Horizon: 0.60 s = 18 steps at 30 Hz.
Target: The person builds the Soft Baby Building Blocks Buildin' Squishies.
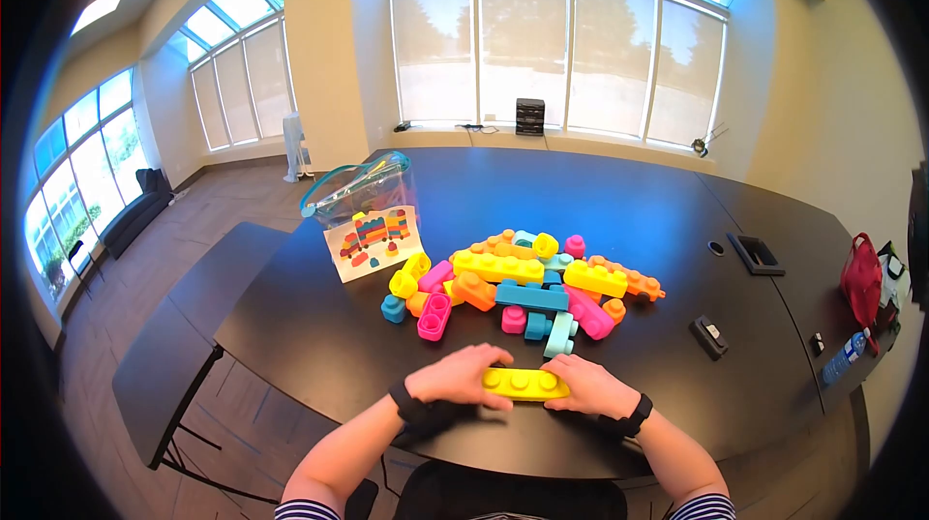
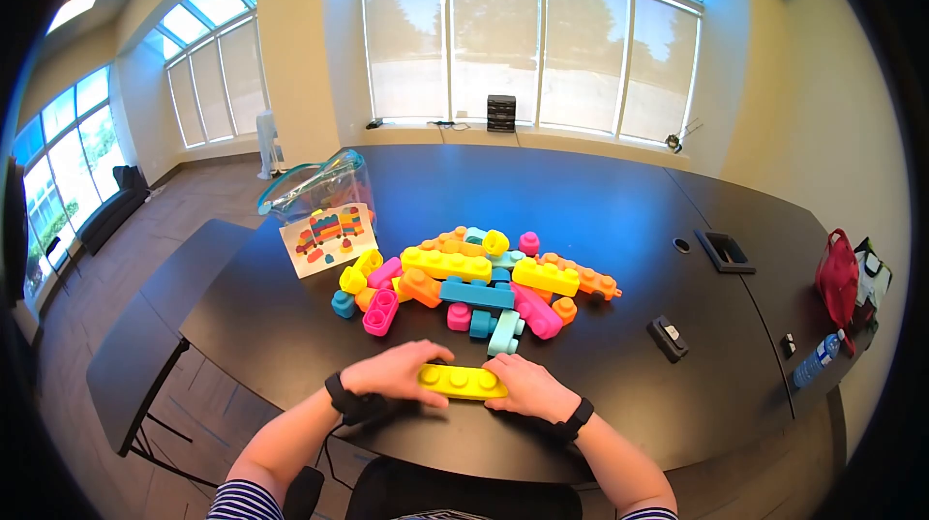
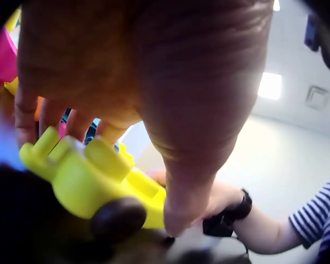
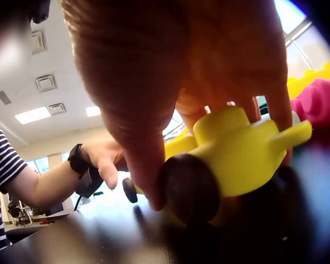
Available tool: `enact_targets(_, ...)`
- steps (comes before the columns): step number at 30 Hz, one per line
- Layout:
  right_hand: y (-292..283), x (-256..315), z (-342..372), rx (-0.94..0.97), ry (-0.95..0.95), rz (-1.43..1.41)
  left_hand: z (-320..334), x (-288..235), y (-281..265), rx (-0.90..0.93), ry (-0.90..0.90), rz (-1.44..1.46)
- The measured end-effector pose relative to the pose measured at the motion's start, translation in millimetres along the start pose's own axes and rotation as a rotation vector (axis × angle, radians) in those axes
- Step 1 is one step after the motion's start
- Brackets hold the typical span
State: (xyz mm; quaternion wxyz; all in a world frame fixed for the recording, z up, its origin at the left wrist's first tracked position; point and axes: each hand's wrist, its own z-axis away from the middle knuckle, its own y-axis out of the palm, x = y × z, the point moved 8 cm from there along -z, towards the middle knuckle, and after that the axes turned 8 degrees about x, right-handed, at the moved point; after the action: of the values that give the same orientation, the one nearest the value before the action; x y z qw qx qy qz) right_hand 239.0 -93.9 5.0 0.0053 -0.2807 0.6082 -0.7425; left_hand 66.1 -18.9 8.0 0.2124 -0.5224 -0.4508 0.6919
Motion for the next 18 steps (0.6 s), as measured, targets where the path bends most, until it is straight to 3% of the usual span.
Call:
enact_targets(2, 0.3, -2.5, -0.1, 0.017, 0.004, 0.024, -12.6, 12.5, -25.2, -0.126, -0.052, 0.061)
enact_targets(5, 2.2, -2.6, 1.0, 0.040, 0.011, 0.041, -37.9, 35.4, -43.4, -0.275, -0.091, -0.079)
enact_targets(12, -1.3, -7.5, 6.9, 0.002, 0.009, 0.006, -75.6, 47.7, -37.3, -0.352, -0.132, -0.169)
enact_targets(18, -3.0, -6.5, 6.9, -0.004, 0.008, -0.005, -77.6, 53.2, -41.1, -0.368, -0.132, -0.061)
